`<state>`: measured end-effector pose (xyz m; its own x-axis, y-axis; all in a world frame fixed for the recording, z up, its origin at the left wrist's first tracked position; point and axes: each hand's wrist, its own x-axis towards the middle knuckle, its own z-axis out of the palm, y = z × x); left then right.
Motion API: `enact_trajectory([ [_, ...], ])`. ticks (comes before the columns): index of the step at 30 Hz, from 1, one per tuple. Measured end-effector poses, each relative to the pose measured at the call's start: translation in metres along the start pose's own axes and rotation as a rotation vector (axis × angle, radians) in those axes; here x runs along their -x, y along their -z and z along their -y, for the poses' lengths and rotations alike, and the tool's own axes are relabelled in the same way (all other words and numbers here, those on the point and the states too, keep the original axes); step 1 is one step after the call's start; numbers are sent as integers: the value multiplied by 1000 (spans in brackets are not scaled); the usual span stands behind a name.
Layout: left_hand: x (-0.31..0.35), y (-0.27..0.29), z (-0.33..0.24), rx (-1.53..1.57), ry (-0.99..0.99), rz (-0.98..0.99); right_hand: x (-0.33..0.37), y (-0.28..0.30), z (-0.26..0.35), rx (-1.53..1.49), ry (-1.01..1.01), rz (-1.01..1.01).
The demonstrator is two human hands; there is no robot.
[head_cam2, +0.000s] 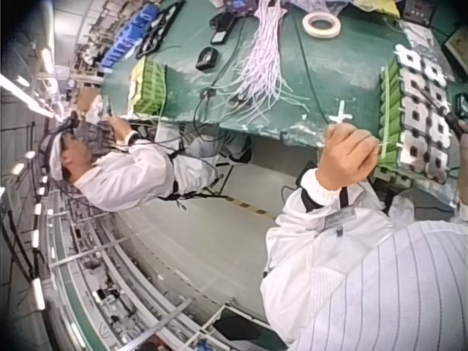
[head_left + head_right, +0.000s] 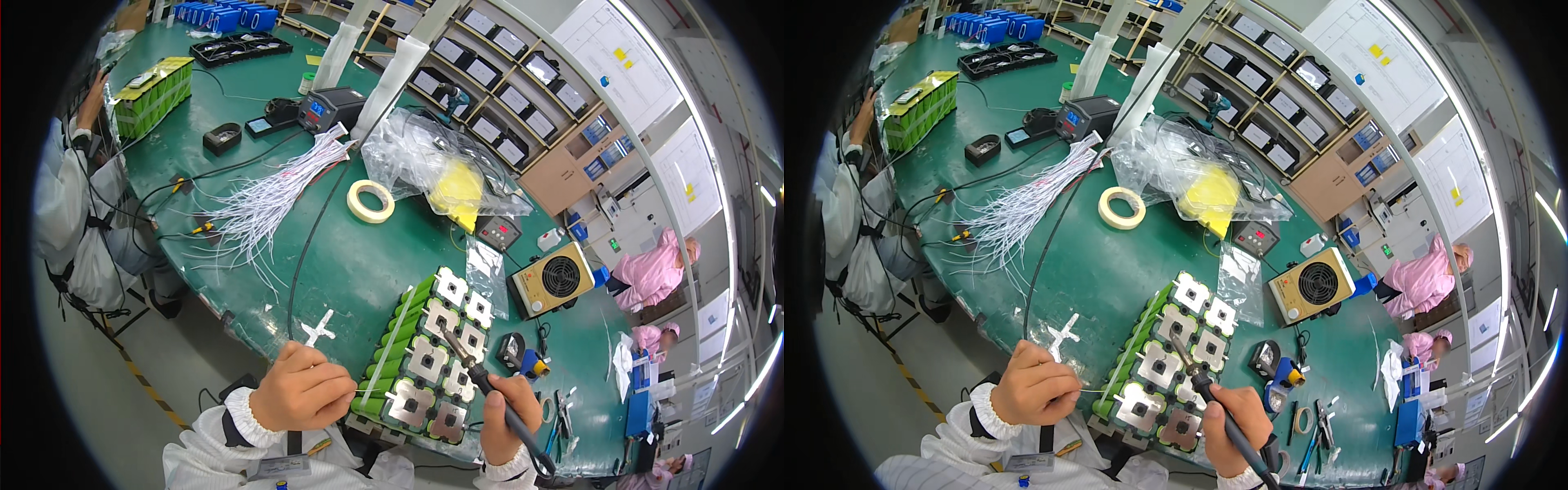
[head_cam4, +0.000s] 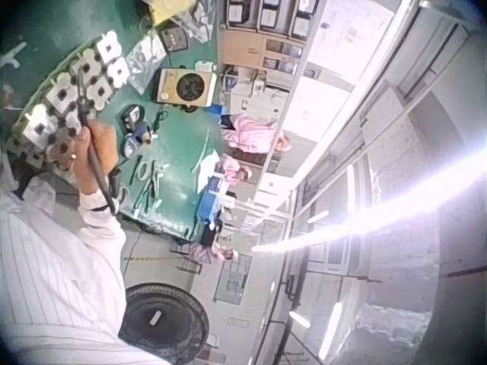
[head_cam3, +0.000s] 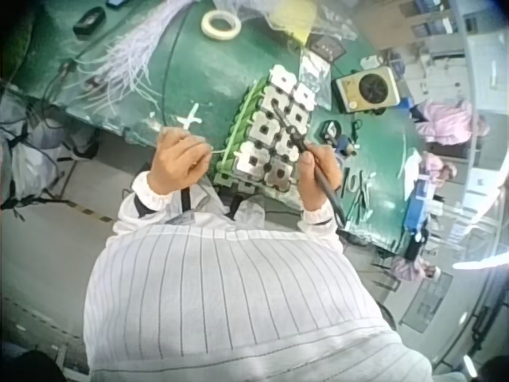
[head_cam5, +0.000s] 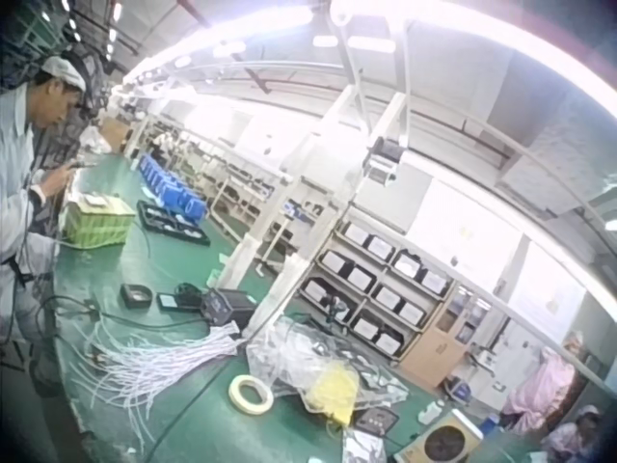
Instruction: Soldering metal connectors onto a series of green cylindrical battery cells to assemble a pack.
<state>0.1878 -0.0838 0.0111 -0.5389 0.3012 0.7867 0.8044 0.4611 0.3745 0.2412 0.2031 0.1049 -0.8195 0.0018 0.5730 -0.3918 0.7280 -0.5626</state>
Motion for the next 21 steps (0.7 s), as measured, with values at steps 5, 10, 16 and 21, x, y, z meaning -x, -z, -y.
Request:
enact_trajectory([
  [5, 5, -1, -8, 20, -4, 2, 22, 7, 12, -116, 36, -7],
  [10, 4, -3, -11, 18, -11, -7, 35, 9, 23, -160, 119, 128],
  [16, 5, -8, -11, 18, 11, -7, 37, 7, 26, -151, 175, 185],
  [21, 5, -11, -11, 41, 19, -8, 38, 7, 26, -140, 167, 206],
])
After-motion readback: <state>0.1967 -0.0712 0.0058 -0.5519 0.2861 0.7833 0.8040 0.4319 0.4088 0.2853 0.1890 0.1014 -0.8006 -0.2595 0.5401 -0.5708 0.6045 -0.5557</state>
